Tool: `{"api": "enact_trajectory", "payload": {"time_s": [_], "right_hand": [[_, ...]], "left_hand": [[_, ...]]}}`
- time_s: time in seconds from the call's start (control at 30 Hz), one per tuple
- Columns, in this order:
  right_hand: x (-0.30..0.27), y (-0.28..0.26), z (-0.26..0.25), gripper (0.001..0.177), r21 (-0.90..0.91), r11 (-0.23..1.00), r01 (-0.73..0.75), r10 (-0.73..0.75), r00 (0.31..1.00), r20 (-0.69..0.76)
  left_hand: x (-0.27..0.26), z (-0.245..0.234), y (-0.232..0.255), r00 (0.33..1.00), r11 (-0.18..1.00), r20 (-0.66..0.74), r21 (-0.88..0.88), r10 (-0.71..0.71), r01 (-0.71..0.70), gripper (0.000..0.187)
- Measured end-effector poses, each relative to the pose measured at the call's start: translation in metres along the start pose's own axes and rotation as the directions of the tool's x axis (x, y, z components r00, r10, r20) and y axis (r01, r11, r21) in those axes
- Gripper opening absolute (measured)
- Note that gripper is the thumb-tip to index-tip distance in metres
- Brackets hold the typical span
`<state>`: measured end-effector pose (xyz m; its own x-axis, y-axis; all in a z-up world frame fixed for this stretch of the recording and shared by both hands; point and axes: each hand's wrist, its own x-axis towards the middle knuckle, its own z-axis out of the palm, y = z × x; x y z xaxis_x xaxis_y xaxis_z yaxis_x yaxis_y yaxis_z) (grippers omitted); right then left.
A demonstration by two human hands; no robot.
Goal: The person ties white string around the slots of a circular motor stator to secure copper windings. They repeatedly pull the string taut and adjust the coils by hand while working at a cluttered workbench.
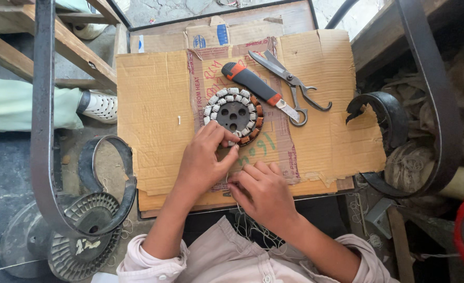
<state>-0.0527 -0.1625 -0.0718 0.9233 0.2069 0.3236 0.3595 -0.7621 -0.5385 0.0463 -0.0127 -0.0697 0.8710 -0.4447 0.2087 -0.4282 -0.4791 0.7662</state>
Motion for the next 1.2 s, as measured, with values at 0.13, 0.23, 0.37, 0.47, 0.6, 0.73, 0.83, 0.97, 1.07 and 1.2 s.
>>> {"api": "enact_trajectory", "payload": {"time_s": [0.13,0.23,0.37,0.47,0.6,0.73,0.83,0.97,1.07,1.2], "right_hand": [[0.000,-0.001,-0.001,0.013,0.011,1.000,0.007,-0.007,1.000,-0.001],[0.001,-0.001,-0.001,0.015,0.013,1.000,0.014,-0.014,1.000,0.022],[0.002,-0.001,-0.002,0.015,-0.002,0.999,0.042,-0.042,0.998,0.049],[0.004,-0.002,-0.003,0.015,-0.044,0.997,0.068,-0.065,0.995,0.069],[0.005,0.001,-0.004,0.016,-0.012,0.995,0.097,-0.096,0.992,0.084],[0.000,0.006,-0.006,0.018,0.046,0.992,0.118,-0.120,0.991,0.055],[-0.003,0.007,-0.004,0.016,0.097,0.992,0.083,-0.086,0.996,0.024],[-0.006,0.009,0.001,0.018,0.068,0.994,0.085,-0.087,0.996,0.025],[-0.006,0.009,0.002,0.020,0.037,0.994,0.103,-0.103,0.995,0.015],[-0.008,0.002,0.000,0.018,-0.005,0.996,0.091,-0.091,0.996,0.025]], "left_hand": [[0.001,-0.001,-0.001,1.000,1.000,-0.004,-0.021,-0.013,0.013,0.012],[0.002,0.001,-0.002,1.000,1.000,-0.021,-0.014,0.004,-0.004,0.012],[0.000,0.002,-0.002,0.999,1.000,-0.033,-0.024,0.009,-0.009,0.013],[0.000,0.005,-0.002,0.995,0.998,-0.083,0.014,0.061,-0.060,0.015],[-0.003,0.011,-0.007,0.986,0.993,-0.119,0.033,0.113,-0.110,0.015],[-0.005,0.015,-0.012,0.980,0.987,-0.138,0.089,0.144,-0.132,0.013],[-0.007,0.018,-0.013,0.984,0.990,-0.126,0.074,0.126,-0.117,0.012],[-0.008,0.022,-0.020,0.979,0.989,-0.150,0.078,0.136,-0.126,0.011],[-0.009,0.023,-0.021,0.972,0.985,-0.169,0.087,0.161,-0.148,0.012],[-0.015,0.010,0.002,0.977,0.993,-0.188,-0.053,0.098,-0.110,0.013]]}}
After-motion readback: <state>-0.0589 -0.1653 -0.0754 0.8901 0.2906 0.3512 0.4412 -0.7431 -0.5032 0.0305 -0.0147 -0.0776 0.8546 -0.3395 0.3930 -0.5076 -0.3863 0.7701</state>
